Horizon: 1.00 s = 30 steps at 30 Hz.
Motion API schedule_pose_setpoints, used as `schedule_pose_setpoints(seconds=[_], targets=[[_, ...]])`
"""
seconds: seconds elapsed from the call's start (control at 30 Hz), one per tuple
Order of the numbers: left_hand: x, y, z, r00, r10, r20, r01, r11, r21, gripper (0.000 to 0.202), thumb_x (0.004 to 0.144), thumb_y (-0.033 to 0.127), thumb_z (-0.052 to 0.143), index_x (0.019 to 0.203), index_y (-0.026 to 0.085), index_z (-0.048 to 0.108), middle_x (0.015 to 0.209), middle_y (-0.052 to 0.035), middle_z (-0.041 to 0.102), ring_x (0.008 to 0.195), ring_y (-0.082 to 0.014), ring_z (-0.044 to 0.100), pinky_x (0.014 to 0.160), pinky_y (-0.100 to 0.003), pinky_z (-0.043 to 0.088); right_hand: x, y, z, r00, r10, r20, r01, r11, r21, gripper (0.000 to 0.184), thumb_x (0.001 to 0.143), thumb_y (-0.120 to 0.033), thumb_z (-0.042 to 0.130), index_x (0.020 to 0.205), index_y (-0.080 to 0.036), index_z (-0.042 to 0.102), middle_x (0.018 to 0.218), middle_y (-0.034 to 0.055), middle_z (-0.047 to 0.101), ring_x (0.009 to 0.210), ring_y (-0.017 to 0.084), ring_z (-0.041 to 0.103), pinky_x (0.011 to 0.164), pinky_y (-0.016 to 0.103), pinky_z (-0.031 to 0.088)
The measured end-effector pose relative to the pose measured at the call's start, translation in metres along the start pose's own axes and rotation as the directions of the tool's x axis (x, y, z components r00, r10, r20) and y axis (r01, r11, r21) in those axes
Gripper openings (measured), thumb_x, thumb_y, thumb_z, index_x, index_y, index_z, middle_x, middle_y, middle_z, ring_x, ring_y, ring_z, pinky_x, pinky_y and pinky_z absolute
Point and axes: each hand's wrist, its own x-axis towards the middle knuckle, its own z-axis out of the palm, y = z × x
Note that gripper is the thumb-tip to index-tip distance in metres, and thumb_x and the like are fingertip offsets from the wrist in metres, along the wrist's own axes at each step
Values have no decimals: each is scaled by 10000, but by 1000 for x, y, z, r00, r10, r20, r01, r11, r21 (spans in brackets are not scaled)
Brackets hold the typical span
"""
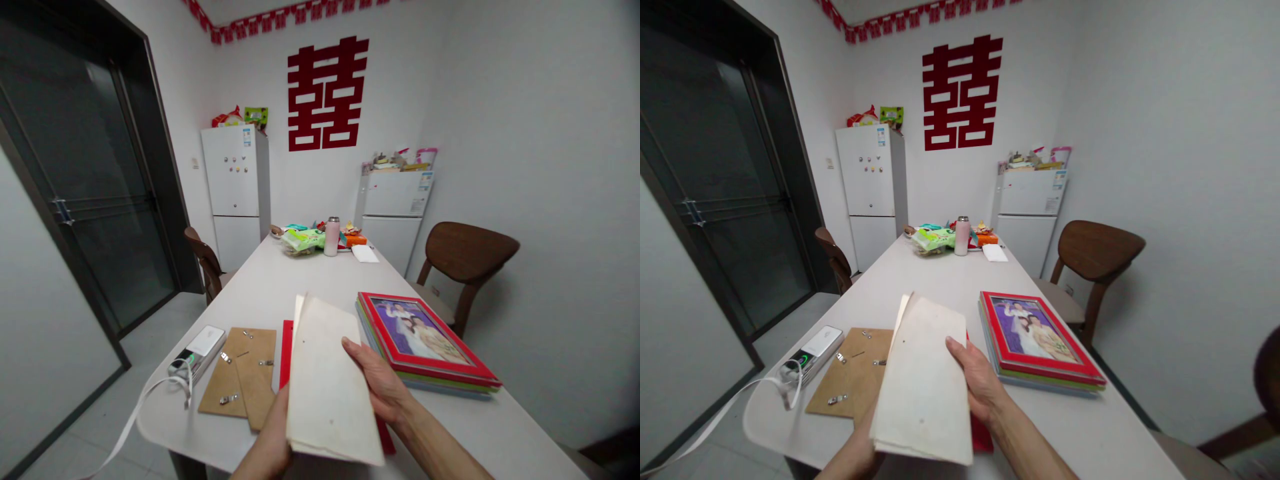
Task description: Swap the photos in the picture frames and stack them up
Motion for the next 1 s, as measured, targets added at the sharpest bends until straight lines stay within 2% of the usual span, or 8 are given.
schedule_pose_setpoints(seconds=[0.07, 0.13, 0.23, 0.33, 0.5, 0.63, 0.83, 1.0], targets=[[5, 0, -20, 983, 166, -83, -145, 966, 213, 276, 625, 257, 606, 877, 150, 567, 861, -61, 631, 845, -214, 552, 775, -329, 413, 8, -3, -10, 996, -8, -91, -3, 994, -113, 251, 668, -284, 579, 879, -164, 516, 732, 51, 663, 631, 174, 618, 606, 311, 494], [8, -2, -36, 953, 281, -113, -204, 872, 445, 266, 682, 245, 527, 929, 146, 541, 935, -70, 611, 884, -205, 543, 814, -330, 394, 18, -3, -22, 979, -75, -190, 28, 970, -241, 285, 651, -256, 580, 905, -161, 495, 769, 64, 667, 658, 189, 625, 601, 320, 497], [6, -6, -47, 951, 299, -77, -175, 727, 664, 294, 708, 221, 453, 982, 140, 522, 1001, -81, 591, 943, -197, 526, 855, -321, 371, 35, 1, -40, 938, -206, -278, 43, 867, -497, 286, 637, -219, 555, 908, -147, 498, 816, 84, 666, 708, 197, 628, 599, 302, 500], [1, -9, -43, 955, 293, -34, -153, 590, 792, 360, 692, 213, 446, 1042, 147, 501, 1093, -82, 554, 1029, -194, 482, 904, -316, 339, 48, 6, -47, 928, -252, -273, 21, 769, -639, 286, 630, -203, 531, 905, -124, 514, 829, 99, 664, 707, 195, 627, 579, 281, 498], [-1, -17, -36, 947, 319, 30, -164, 403, 901, 401, 667, 203, 454, 1052, 103, 507, 1183, -131, 486, 1121, -224, 403, 966, -372, 281, 58, 14, -40, 947, -250, -202, 37, 710, -704, 276, 617, -181, 510, 887, -124, 532, 832, 85, 664, 738, 186, 619, 579, 248, 487], [1, -24, -37, 935, 341, 95, -207, 307, 929, 403, 640, 178, 470, 1027, 82, 526, 1193, -154, 472, 1143, -246, 373, 968, -404, 284, 63, 13, -38, 949, -271, -162, 57, 652, -756, 255, 591, -160, 514, 841, -134, 554, 854, 82, 660, 743, 187, 612, 609, 241, 473], [2, -25, -38, 931, 350, 101, -205, 276, 939, 435, 640, 154, 460, 1068, 81, 494, 1177, -151, 484, 1128, -239, 394, 961, -399, 305, 62, 9, -42, 951, -268, -156, 61, 656, -752, 327, 654, -198, 479, 972, -122, 490, 841, 86, 658, 670, 174, 619, 576, 249, 477], [2, -25, -37, 929, 357, 99, -207, 280, 937, 463, 645, 175, 469, 1101, 94, 466, 1185, -144, 476, 1135, -246, 386, 956, -399, 309, 61, 8, -43, 963, -231, -135, 60, 678, -732, 311, 683, -192, 457, 983, -113, 471, 764, 72, 666, 615, 165, 620, 560, 258, 483]])
